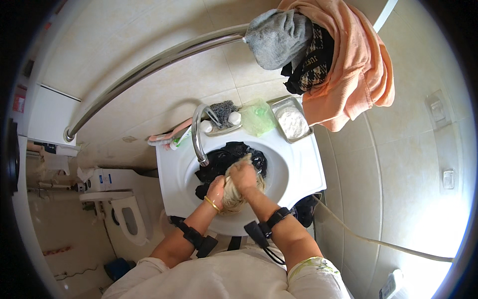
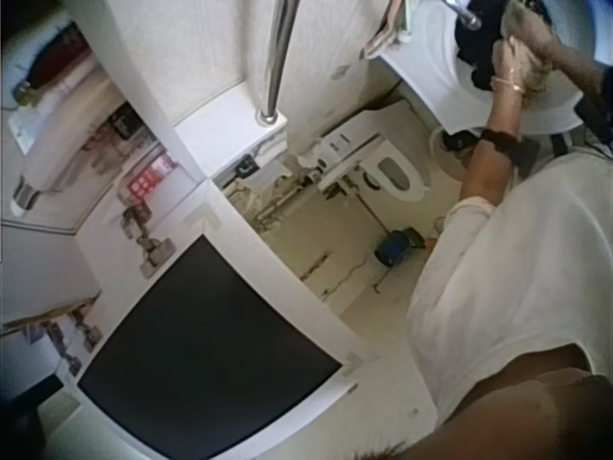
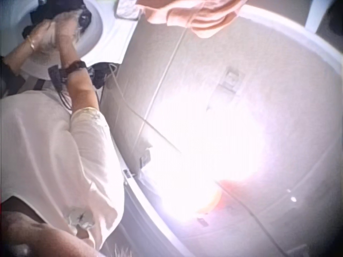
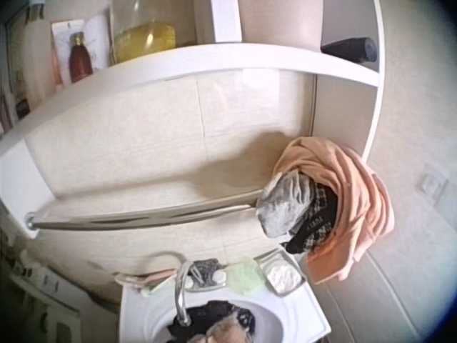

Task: The person hand washes a light-colored cloth in a sink, repeatedly scrubbing, rinsing, and wringing it under running water. The person also handles a dark-colored cloth in the same sink, scrubbing and rinsing it in a similar manner.

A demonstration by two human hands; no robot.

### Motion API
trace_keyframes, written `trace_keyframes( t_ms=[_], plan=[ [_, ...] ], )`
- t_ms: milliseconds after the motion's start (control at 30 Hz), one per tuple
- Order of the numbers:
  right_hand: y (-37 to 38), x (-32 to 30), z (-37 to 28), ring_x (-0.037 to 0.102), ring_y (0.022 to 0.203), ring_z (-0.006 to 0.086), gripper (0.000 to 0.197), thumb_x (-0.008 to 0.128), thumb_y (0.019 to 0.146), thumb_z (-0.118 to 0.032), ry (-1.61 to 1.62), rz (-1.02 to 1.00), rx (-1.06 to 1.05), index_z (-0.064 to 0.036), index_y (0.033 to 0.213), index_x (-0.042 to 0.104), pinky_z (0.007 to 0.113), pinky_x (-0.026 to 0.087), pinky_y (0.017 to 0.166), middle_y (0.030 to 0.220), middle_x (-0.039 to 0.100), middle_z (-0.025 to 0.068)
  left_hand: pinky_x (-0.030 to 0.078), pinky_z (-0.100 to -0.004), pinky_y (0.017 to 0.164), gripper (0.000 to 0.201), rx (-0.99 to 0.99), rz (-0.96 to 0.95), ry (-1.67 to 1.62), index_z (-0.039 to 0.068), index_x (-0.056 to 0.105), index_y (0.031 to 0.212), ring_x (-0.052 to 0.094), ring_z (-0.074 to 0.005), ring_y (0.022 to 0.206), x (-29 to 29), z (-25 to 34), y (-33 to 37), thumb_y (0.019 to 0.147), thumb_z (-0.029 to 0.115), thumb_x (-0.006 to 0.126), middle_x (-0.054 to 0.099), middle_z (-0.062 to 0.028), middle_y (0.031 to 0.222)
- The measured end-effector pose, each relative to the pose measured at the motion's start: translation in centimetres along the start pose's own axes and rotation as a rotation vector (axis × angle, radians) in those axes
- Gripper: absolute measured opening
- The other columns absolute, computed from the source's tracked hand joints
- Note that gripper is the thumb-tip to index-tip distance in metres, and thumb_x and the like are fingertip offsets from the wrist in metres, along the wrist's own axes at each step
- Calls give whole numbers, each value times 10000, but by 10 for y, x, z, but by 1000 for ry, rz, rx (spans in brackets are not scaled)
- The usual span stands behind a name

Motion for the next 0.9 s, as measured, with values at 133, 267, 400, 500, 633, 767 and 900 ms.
trace_keyframes(
  t_ms=[133, 267, 400, 500, 633, 767, 900],
  plan=[
    [-21, -29, -7, 572, 961, 439, 525, 547, 771, -170, 145, 198, -113, 30, 1247, 451, 439, 458, 864, 1029, 574, 325, 486, -351, 763, 243, -17, 36, 173, 81, 590, 986, 578, -180, 823, -10, 5, 4, 894, 297, 525, 588, -46, 914],
    [-80, -23, -63, 569, 887, 450, 494, 554, 778, -187, -150, 76, -394, 6, 1226, 473, 442, 455, 863, 988, 584, 283, 470, -376, 882, 310, -268, -229, -416, 68, 585, 1000, 588, -231, 942, 15, -1, -3, 911, 346, 481, 611, -108, 1004],
    [-54, -43, -71, 537, 945, 428, 447, 586, 779, -292, -186, 56, -258, -35, 1143, 554, 443, 454, 866, 1032, 566, 237, 486, -367, 850, 260, -252, -213, -310, 55, 562, 1048, 578, -208, 985, 34, -13, -11, 945, 251, 425, 590, -91, 1084],
    [-13, -59, -42, 480, 1054, 417, 497, 593, 784, -382, -86, 26, -108, -53, 1155, 554, 449, 440, 895, 1133, 512, 220, 496, -363, 834, 259, -53, -179, -121, 54, 562, 1033, 592, -202, 959, 38, -4, -1, 942, 269, 450, 598, -80, 1070],
    [-4, -61, 8, 430, 1129, 419, 612, 597, 790, -460, -386, 209, -14, -53, 1234, 489, 453, 431, 920, 1248, 425, 224, 501, -344, 814, 278, -20, 78, -44, 41, 547, 1048, 606, -193, 919, 6, -7, 11, 934, 289, 493, 609, -71, 1023],
    [2, -20, 57, 433, 1146, 411, 751, 635, 733, -540, -553, -150, 328, -51, 1267, 438, 453, 415, 938, 1242, 419, 221, 476, -351, 824, 386, 35, 94, 94, 20, 448, 1202, 564, -208, 966, -14, -13, 23, 891, 211, 573, 563, -87, 1059],
    [27, -23, 26, 535, 1053, 347, 565, 689, 722, -407, -581, -76, 164, -61, 1138, 526, 423, 487, 845, 1189, 476, 187, 462, -366, 877, 391, -38, 0, -141, 11, 431, 1254, 554, -244, 1032, -14, -17, 34, 884, 99, 525, 562, -117, 1134]
  ],
)
Point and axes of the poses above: each hand's wrist, its own y-axis towards the middle knuckle, its own x-axis out of the palm, z = x × y, the point moved 7 cm from there along y, towards the middle knuckle
